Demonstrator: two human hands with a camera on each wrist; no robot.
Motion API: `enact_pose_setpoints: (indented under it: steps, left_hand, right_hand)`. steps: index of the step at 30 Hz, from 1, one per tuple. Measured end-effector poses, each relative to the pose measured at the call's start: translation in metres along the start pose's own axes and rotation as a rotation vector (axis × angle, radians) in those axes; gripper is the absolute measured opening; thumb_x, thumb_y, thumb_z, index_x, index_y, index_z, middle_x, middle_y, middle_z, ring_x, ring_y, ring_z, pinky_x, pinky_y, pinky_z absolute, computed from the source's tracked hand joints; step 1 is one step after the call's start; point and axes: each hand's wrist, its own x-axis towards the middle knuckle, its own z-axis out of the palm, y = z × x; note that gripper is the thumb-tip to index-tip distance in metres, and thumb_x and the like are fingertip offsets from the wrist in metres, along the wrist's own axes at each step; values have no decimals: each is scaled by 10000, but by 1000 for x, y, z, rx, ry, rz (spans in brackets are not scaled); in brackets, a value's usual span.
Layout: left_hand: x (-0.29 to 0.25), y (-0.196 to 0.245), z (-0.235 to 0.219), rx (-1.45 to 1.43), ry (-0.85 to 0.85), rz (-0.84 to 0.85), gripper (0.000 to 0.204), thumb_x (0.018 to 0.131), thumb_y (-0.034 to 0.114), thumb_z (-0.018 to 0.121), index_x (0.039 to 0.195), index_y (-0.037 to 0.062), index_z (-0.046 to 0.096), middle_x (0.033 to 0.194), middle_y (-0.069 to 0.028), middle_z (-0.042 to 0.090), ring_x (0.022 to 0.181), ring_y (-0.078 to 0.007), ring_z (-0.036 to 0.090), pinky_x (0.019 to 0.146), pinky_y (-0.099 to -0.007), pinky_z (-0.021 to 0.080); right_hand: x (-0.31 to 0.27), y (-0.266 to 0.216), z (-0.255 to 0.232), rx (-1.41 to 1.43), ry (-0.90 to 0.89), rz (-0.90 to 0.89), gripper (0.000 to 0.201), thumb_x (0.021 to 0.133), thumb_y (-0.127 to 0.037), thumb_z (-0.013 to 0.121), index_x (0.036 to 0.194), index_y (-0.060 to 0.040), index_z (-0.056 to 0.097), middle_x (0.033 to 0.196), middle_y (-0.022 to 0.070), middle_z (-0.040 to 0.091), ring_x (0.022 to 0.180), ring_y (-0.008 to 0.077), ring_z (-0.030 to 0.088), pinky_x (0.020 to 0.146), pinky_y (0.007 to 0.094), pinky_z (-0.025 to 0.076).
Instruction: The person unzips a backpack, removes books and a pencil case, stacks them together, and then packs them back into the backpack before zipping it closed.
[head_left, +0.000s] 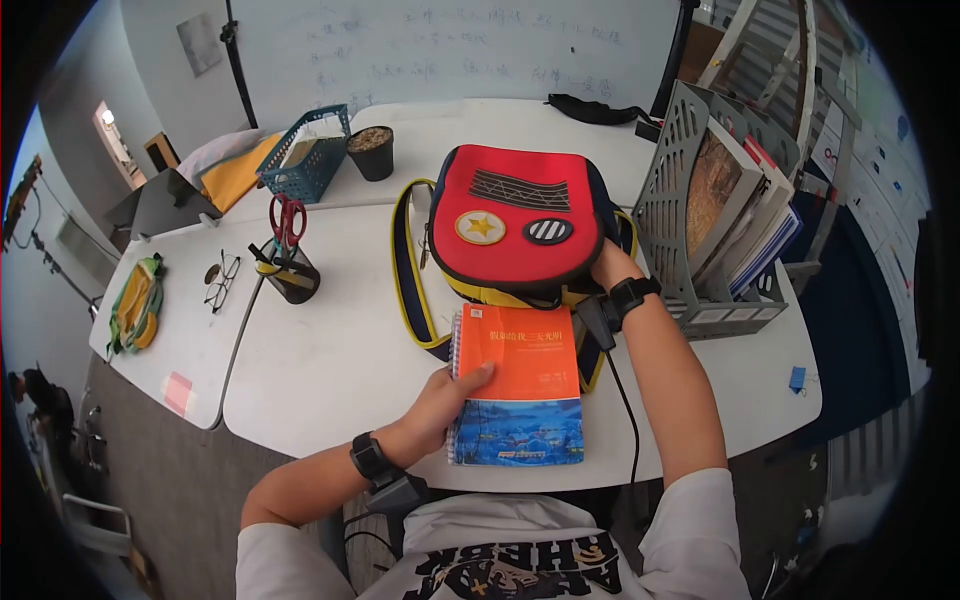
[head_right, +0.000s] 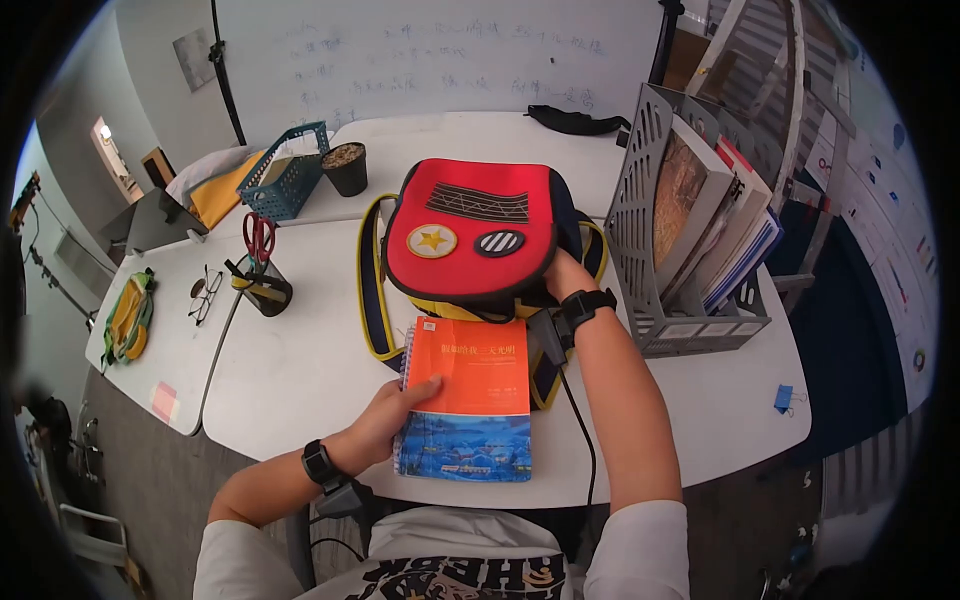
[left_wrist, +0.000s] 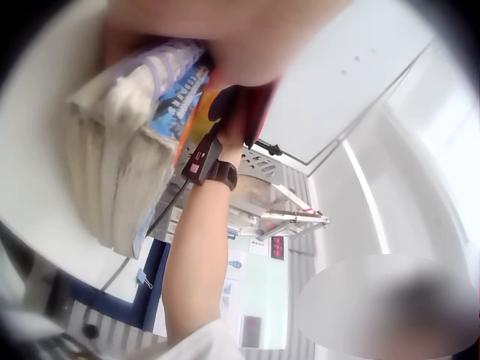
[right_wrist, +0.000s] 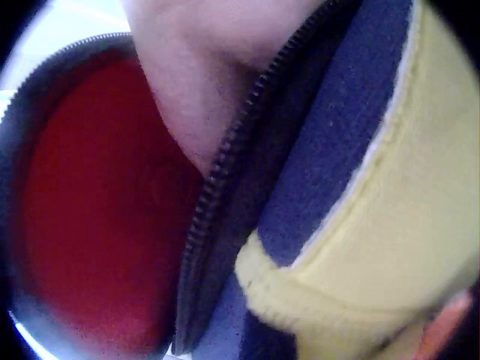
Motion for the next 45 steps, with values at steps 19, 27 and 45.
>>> enact_pose_setpoints:
  steps: [19, 27, 45]
  left_hand:
    - [60, 126, -10, 1436, 233, 1145, 703, 828, 125, 686, 1454, 126, 366, 1414, -210, 373, 1240, -321, 440, 1016, -374, 399]
    - [77, 137, -1, 1288, 555, 1239, 164, 875, 116, 627, 1022, 45, 644, 912, -126, 574, 805, -288, 617, 688, -378, 485]
    - [22, 54, -35, 949, 386, 582, 512, 842, 322, 718, 1090, -78, 515, 957, -148, 517, 743, -181, 530, 688, -305, 477]
  right_hand:
    - [38, -57, 14, 466, 77, 198, 397, 964, -360, 483, 1237, -80, 549, 1204, 107, 615, 1060, 226, 608, 845, 408, 526]
    - [21, -70, 3, 378, 207, 198, 289, 889, -283, 579, 1056, -54, 634, 900, 52, 669, 750, 156, 641, 642, 314, 523]
    - [-201, -89, 26, 176, -200, 457, 626, 907, -122, 618, 1397, 81, 285, 1336, 186, 487, 1244, 206, 481, 1041, 328, 380]
